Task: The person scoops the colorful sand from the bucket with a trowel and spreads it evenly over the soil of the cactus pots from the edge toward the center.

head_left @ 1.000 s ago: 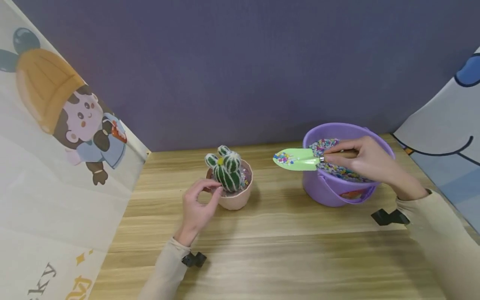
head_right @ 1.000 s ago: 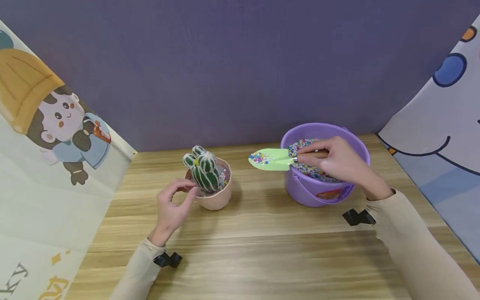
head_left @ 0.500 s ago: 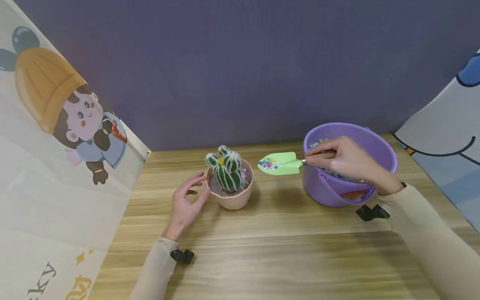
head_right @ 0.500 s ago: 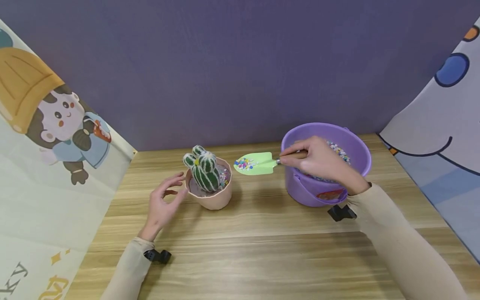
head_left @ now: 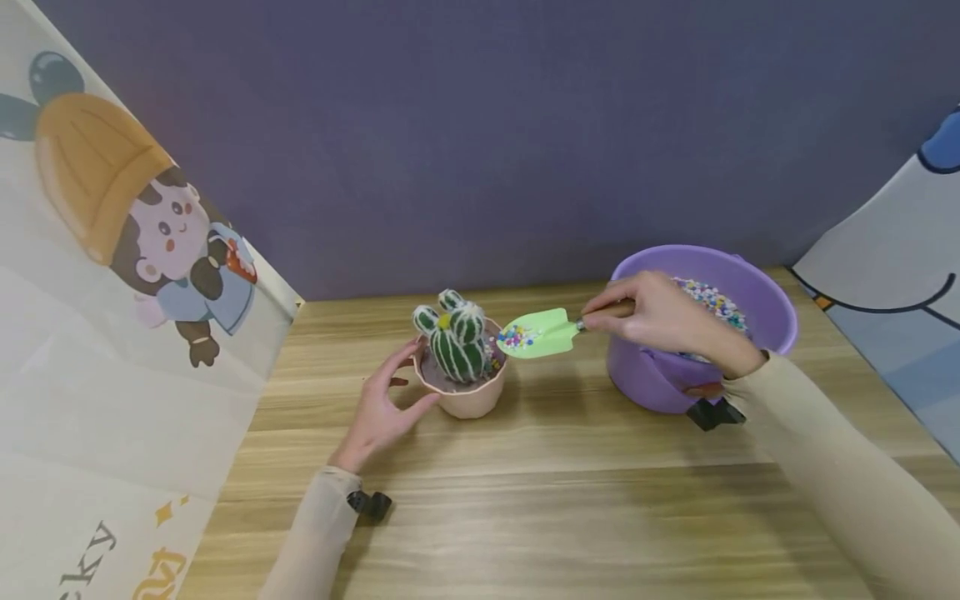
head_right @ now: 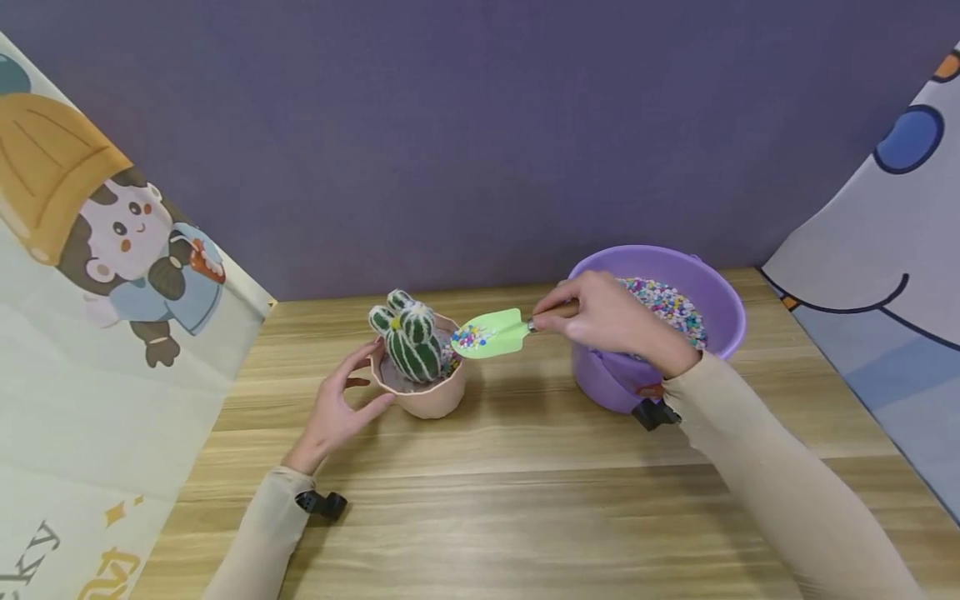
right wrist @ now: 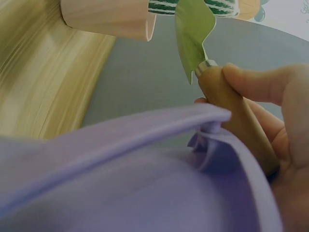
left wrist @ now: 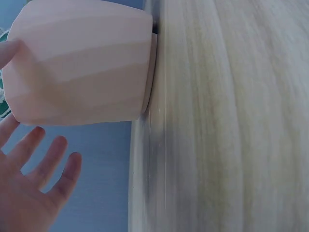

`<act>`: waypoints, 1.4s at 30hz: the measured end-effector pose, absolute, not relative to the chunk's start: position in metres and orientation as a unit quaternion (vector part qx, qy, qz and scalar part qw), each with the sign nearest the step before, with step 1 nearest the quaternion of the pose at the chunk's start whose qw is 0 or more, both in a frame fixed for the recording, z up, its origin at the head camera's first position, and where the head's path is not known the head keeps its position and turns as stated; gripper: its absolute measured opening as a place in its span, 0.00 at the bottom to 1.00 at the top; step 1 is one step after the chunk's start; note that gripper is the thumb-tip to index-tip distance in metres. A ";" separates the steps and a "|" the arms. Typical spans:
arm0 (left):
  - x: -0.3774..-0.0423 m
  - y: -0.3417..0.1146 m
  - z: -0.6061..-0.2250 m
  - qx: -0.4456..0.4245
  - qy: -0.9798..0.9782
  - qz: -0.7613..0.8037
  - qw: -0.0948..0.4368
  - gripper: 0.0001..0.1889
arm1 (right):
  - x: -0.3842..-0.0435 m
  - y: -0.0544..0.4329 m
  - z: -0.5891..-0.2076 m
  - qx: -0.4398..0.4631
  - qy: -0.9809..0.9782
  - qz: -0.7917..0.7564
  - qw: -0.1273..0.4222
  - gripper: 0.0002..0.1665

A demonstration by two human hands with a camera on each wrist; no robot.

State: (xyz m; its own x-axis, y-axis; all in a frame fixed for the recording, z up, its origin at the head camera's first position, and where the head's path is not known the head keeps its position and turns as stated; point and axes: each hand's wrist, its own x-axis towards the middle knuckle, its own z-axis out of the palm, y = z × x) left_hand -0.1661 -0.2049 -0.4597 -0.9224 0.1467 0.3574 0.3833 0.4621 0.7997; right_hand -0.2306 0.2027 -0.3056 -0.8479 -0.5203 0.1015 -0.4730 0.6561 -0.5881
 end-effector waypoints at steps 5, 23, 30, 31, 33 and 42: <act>-0.167 -0.205 -0.460 -0.154 -0.851 -0.486 0.127 0.41 | -0.233 0.197 -0.306 -0.292 0.909 -0.295 0.029 0.10; -0.168 -0.196 -0.455 -0.130 -0.842 -0.507 0.135 0.34 | -0.235 0.177 -0.307 -0.320 0.917 -0.238 0.015 0.09; -0.168 -0.194 -0.455 -0.123 -0.846 -0.500 0.136 0.33 | -0.235 0.173 -0.306 -0.320 0.918 -0.232 0.009 0.08; -0.168 -0.194 -0.455 -0.125 -0.846 -0.500 0.137 0.33 | -0.235 0.172 -0.305 -0.320 0.919 -0.231 0.008 0.08; -0.169 -0.195 -0.455 -0.130 -0.843 -0.503 0.138 0.32 | -0.235 0.171 -0.305 -0.320 0.919 -0.229 0.006 0.08; -0.170 -0.200 -0.453 -0.144 -0.834 -0.513 0.143 0.26 | -0.236 0.167 -0.303 -0.318 0.921 -0.224 0.012 0.07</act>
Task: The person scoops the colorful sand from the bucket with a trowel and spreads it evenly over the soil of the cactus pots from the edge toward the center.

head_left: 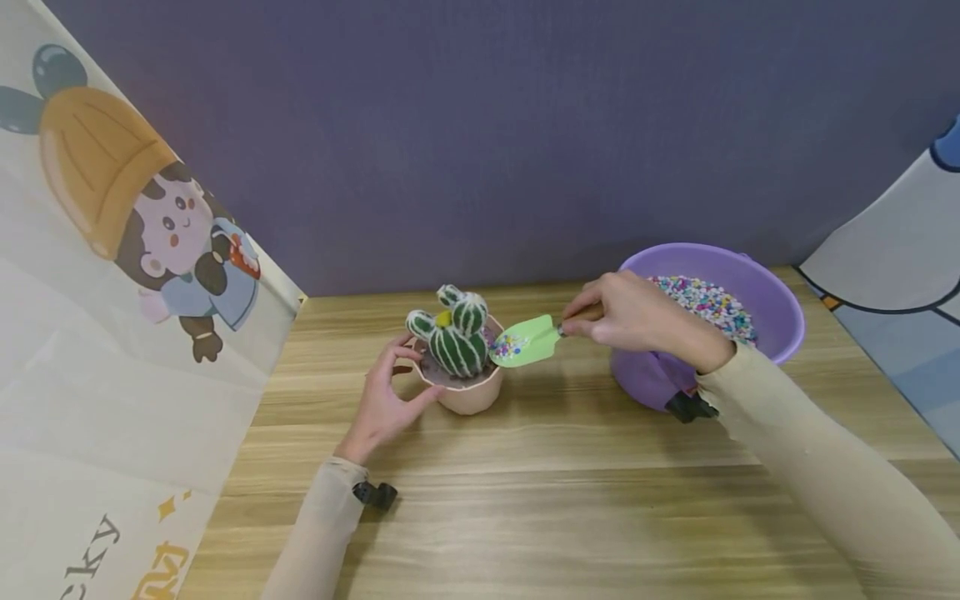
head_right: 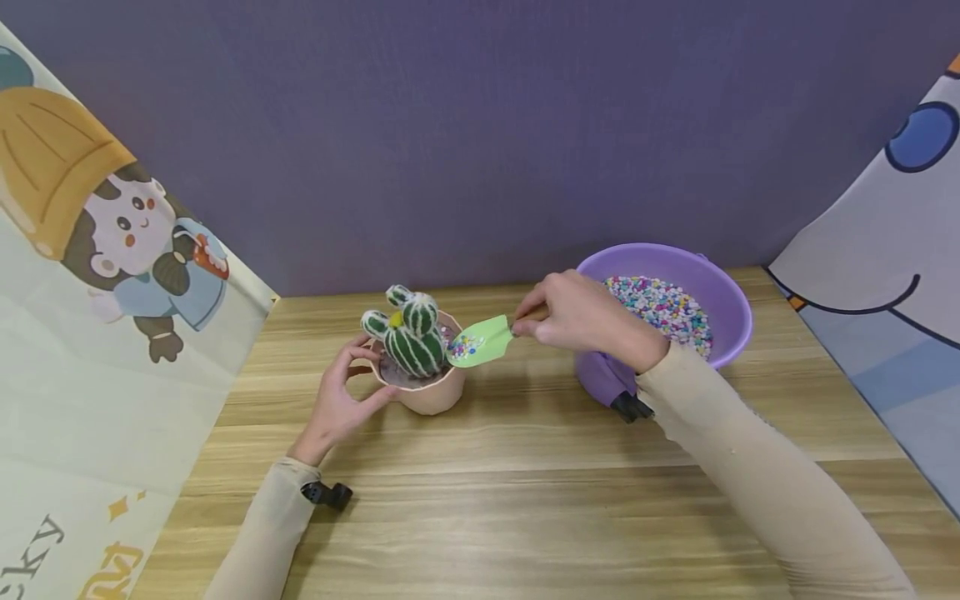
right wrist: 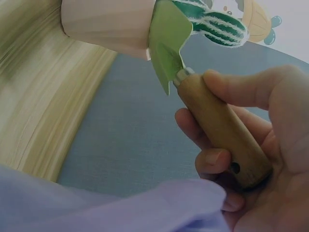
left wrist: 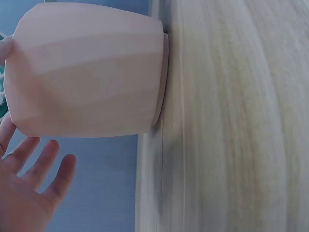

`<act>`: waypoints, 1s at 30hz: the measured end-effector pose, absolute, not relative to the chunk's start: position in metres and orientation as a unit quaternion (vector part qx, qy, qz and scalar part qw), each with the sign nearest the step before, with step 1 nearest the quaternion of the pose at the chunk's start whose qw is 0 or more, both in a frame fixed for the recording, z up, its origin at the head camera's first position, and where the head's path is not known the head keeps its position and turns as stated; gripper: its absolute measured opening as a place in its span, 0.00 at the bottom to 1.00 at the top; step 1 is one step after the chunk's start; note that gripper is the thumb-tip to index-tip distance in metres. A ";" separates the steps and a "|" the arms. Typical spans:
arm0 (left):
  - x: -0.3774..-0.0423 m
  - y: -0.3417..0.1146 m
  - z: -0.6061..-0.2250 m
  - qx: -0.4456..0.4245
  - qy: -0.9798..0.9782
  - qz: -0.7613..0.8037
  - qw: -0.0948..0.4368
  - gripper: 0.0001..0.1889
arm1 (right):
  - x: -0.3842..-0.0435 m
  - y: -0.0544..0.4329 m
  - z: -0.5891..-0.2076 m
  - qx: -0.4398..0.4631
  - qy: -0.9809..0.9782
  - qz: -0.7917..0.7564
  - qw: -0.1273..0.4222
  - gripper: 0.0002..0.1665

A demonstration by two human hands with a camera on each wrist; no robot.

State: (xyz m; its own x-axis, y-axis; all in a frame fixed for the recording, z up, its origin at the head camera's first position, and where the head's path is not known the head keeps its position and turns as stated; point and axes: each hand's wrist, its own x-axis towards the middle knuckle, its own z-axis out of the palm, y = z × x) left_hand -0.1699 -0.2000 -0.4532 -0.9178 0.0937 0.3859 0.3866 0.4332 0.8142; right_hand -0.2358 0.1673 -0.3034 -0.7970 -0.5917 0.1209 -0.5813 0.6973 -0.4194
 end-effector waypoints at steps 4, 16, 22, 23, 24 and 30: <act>-0.170 -0.198 -0.453 -0.144 -0.834 -0.512 0.149 0.26 | -0.235 0.168 -0.303 -0.319 0.920 -0.225 0.012 0.07; -0.172 -0.196 -0.449 -0.141 -0.851 -0.481 0.158 0.29 | -0.235 0.169 -0.301 -0.323 0.919 -0.225 0.017 0.07; -0.173 -0.203 -0.447 -0.169 -0.849 -0.481 0.138 0.29 | -0.234 0.168 -0.300 -0.324 0.920 -0.220 0.020 0.08; -0.173 -0.204 -0.447 -0.171 -0.849 -0.481 0.134 0.28 | -0.233 0.168 -0.300 -0.324 0.920 -0.219 0.020 0.08; -0.173 -0.204 -0.447 -0.172 -0.850 -0.481 0.131 0.27 | -0.233 0.168 -0.299 -0.324 0.920 -0.220 0.020 0.08; -0.171 -0.203 -0.445 -0.158 -0.857 -0.470 0.139 0.26 | -0.230 0.170 -0.297 -0.321 0.921 -0.220 0.019 0.08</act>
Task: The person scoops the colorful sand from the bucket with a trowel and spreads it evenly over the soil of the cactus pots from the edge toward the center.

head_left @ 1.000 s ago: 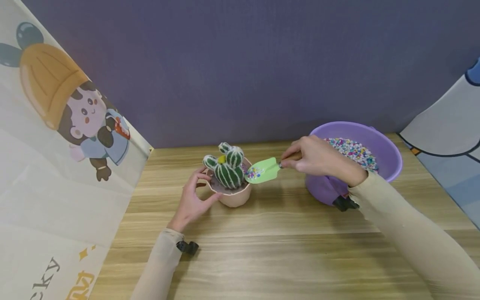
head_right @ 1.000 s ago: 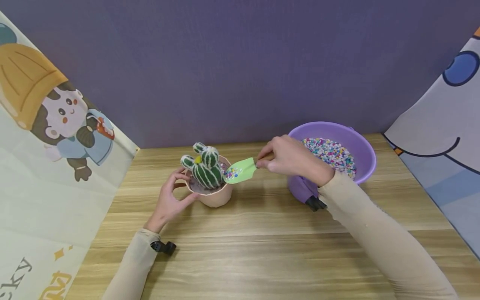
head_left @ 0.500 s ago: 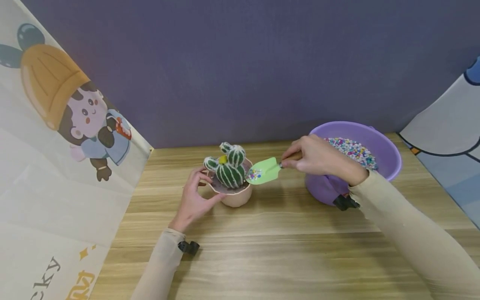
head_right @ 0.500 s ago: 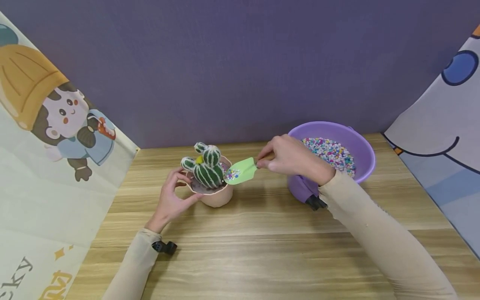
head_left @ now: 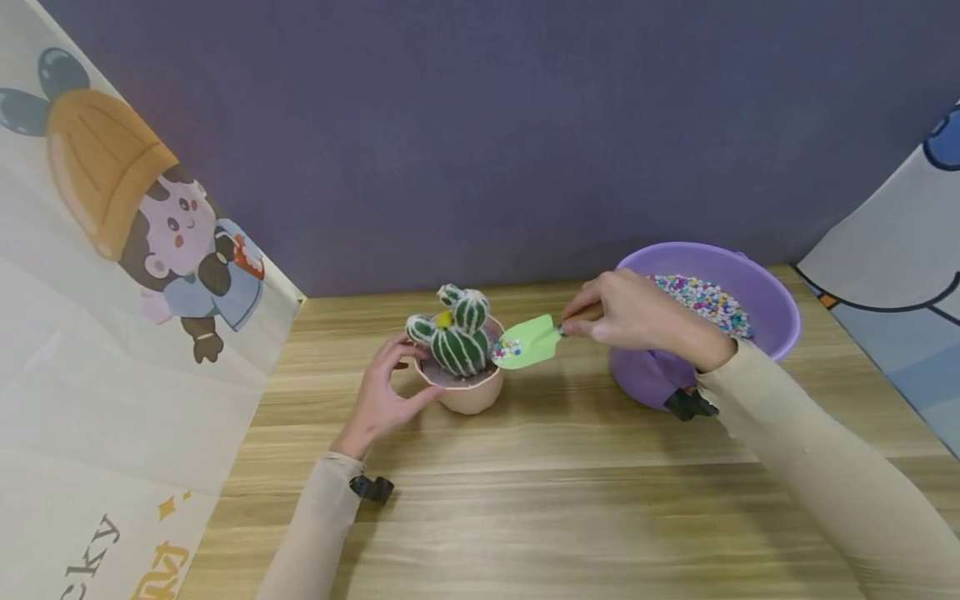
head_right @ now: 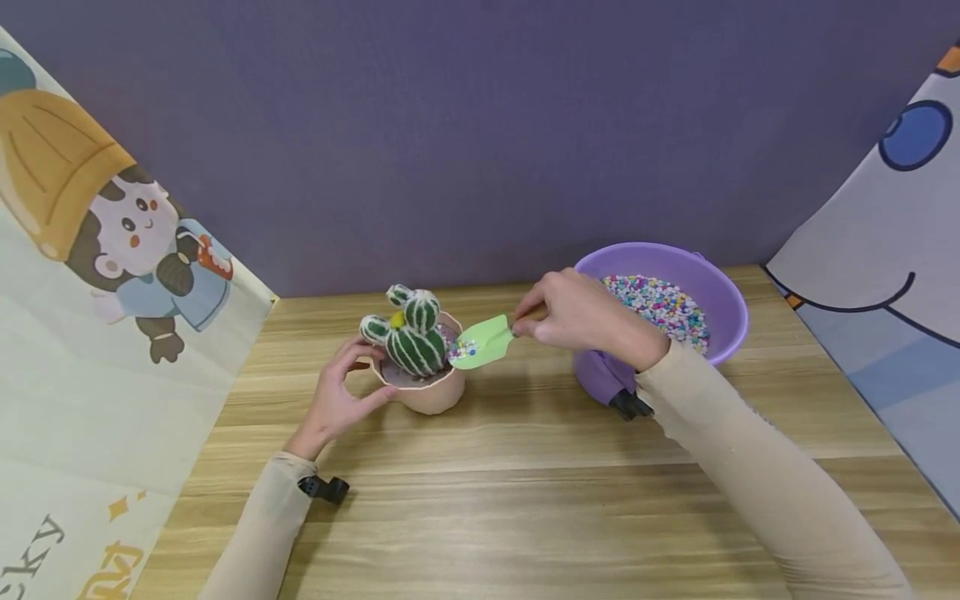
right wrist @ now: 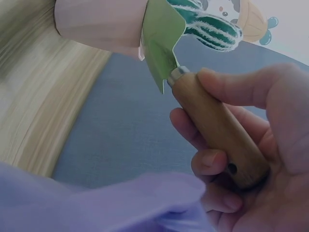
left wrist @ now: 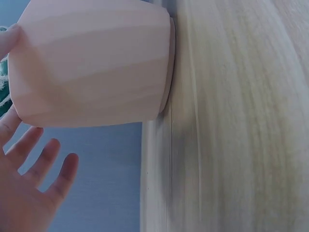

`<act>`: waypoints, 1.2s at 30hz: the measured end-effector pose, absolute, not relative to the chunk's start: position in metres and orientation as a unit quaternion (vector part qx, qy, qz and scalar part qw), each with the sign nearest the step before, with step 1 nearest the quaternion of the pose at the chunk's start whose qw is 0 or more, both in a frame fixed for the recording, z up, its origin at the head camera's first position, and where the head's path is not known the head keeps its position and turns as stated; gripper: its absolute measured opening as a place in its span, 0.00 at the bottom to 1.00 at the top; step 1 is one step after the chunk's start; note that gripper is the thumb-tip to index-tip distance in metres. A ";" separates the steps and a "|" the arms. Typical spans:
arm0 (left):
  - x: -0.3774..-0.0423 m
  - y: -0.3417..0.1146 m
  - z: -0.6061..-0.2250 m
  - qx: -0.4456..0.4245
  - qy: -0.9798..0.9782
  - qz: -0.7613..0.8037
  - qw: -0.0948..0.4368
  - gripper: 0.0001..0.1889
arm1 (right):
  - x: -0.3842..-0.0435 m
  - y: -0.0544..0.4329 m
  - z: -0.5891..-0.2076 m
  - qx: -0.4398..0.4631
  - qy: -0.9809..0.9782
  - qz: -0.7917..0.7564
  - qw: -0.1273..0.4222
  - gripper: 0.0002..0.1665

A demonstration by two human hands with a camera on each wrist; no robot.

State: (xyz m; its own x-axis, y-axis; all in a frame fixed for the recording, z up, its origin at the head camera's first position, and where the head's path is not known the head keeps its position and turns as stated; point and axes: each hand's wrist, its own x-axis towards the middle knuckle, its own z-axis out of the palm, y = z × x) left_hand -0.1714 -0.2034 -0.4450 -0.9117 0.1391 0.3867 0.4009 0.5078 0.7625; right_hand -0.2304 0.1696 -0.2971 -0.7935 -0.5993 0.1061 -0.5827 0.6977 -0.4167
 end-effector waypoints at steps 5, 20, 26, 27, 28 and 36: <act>-0.166 -0.204 -0.446 -0.161 -0.861 -0.459 0.147 0.26 | -0.215 0.170 -0.298 -0.311 0.924 -0.220 0.016 0.08; -0.162 -0.194 -0.448 -0.146 -0.868 -0.439 0.179 0.27 | -0.210 0.172 -0.297 -0.309 0.927 -0.211 0.007 0.06; -0.164 -0.201 -0.449 -0.177 -0.858 -0.453 0.166 0.26 | -0.210 0.171 -0.297 -0.305 0.929 -0.211 0.006 0.07; -0.165 -0.203 -0.450 -0.184 -0.855 -0.457 0.161 0.25 | -0.210 0.171 -0.297 -0.305 0.928 -0.212 0.008 0.07; -0.166 -0.205 -0.450 -0.190 -0.853 -0.461 0.156 0.25 | -0.209 0.171 -0.297 -0.306 0.928 -0.212 0.009 0.07; -0.168 -0.208 -0.451 -0.202 -0.852 -0.457 0.156 0.22 | -0.208 0.171 -0.296 -0.308 0.928 -0.208 0.004 0.06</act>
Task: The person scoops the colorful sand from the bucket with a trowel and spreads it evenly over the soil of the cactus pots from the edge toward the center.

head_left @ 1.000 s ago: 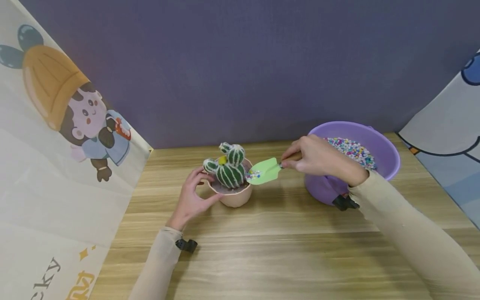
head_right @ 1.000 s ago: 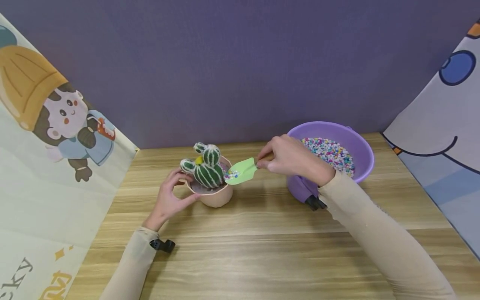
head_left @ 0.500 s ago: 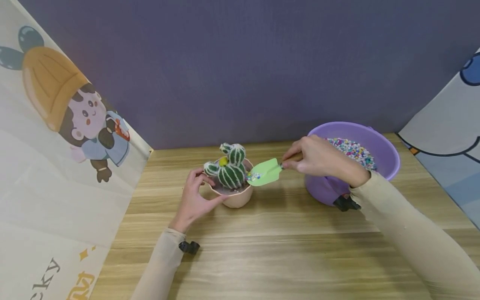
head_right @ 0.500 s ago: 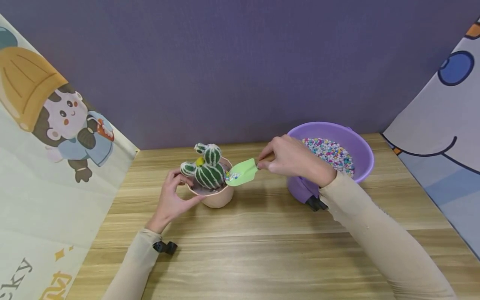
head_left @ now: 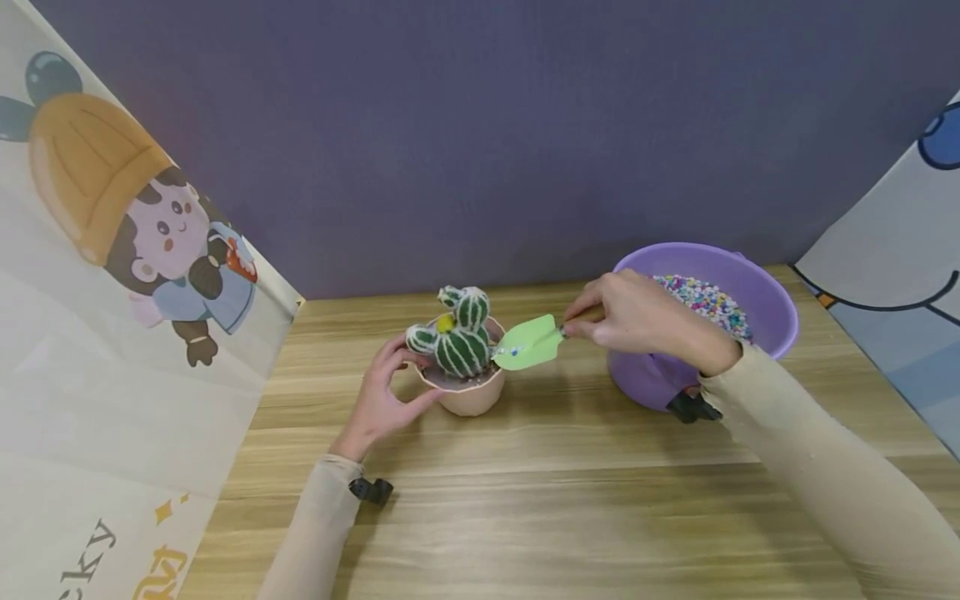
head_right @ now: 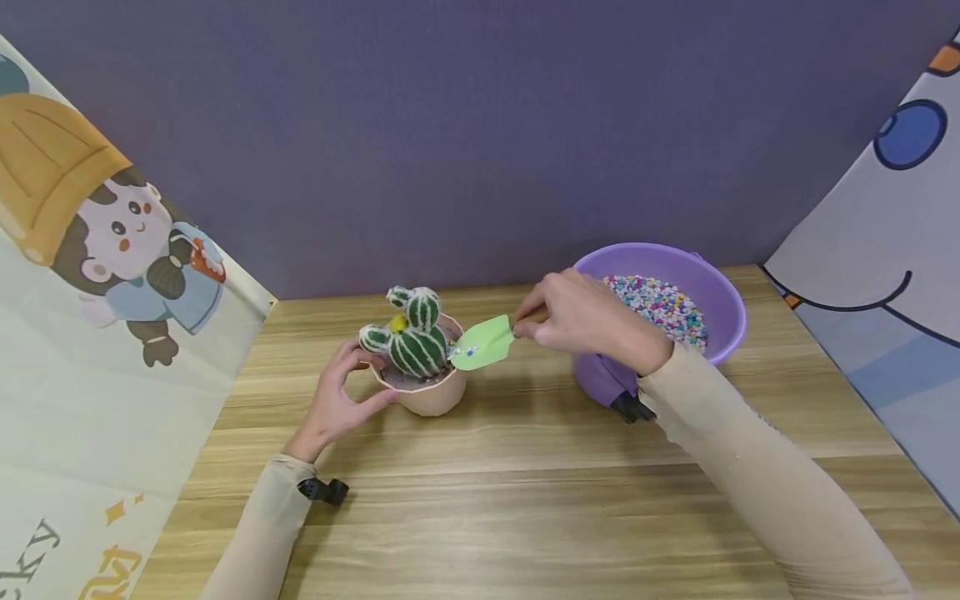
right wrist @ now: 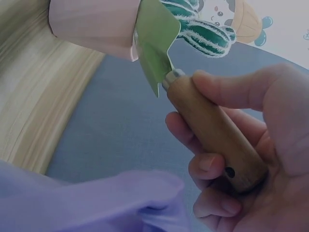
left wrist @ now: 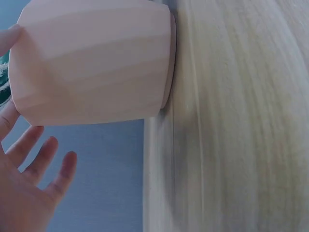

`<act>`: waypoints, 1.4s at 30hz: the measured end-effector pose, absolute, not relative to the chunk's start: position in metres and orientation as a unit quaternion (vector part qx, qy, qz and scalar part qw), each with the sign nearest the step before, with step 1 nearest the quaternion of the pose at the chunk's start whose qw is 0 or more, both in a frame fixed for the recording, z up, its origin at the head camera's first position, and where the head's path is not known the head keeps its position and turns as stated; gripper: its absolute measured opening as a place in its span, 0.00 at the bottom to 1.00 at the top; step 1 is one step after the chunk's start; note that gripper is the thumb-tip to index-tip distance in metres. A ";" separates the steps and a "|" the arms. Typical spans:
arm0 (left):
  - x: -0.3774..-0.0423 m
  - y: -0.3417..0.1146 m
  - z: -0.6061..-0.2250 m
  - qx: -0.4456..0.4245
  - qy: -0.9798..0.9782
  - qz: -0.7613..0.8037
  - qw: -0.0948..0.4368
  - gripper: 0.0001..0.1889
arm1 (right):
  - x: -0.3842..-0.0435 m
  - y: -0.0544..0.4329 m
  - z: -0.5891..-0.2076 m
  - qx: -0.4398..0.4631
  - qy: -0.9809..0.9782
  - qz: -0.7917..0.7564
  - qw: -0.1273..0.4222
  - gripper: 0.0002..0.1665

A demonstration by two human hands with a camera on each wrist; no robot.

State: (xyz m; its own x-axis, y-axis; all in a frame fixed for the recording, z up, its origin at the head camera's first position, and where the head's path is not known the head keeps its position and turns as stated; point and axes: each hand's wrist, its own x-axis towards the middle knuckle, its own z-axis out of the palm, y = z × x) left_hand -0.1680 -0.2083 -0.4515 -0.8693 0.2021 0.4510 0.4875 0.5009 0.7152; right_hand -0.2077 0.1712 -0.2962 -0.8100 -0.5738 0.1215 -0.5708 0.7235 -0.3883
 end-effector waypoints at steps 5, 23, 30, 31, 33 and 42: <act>-0.167 -0.205 -0.449 -0.195 -0.859 -0.442 0.169 0.22 | -0.207 0.172 -0.295 -0.310 0.927 -0.211 0.006 0.06; -0.163 -0.195 -0.448 -0.177 -0.861 -0.436 0.192 0.24 | -0.207 0.173 -0.294 -0.305 0.926 -0.224 0.010 0.06; -0.163 -0.200 -0.449 -0.189 -0.860 -0.431 0.198 0.23 | -0.207 0.175 -0.296 -0.310 0.924 -0.224 0.012 0.07; -0.163 -0.200 -0.450 -0.191 -0.860 -0.429 0.198 0.23 | -0.207 0.176 -0.297 -0.309 0.924 -0.225 0.009 0.07; -0.162 -0.201 -0.451 -0.191 -0.860 -0.431 0.195 0.22 | -0.206 0.178 -0.297 -0.307 0.924 -0.228 0.004 0.07; -0.158 -0.195 -0.452 -0.170 -0.859 -0.440 0.200 0.22 | -0.206 0.185 -0.304 -0.317 0.917 -0.242 -0.013 0.07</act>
State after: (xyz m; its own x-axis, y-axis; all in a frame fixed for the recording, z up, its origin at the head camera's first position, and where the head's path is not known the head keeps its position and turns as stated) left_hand -0.1576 -0.1949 -0.4516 -0.8620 0.1159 0.4935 0.4681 0.5558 0.6870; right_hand -0.2064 0.1852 -0.3036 -0.7992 -0.5744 0.1773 -0.5870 0.6821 -0.4360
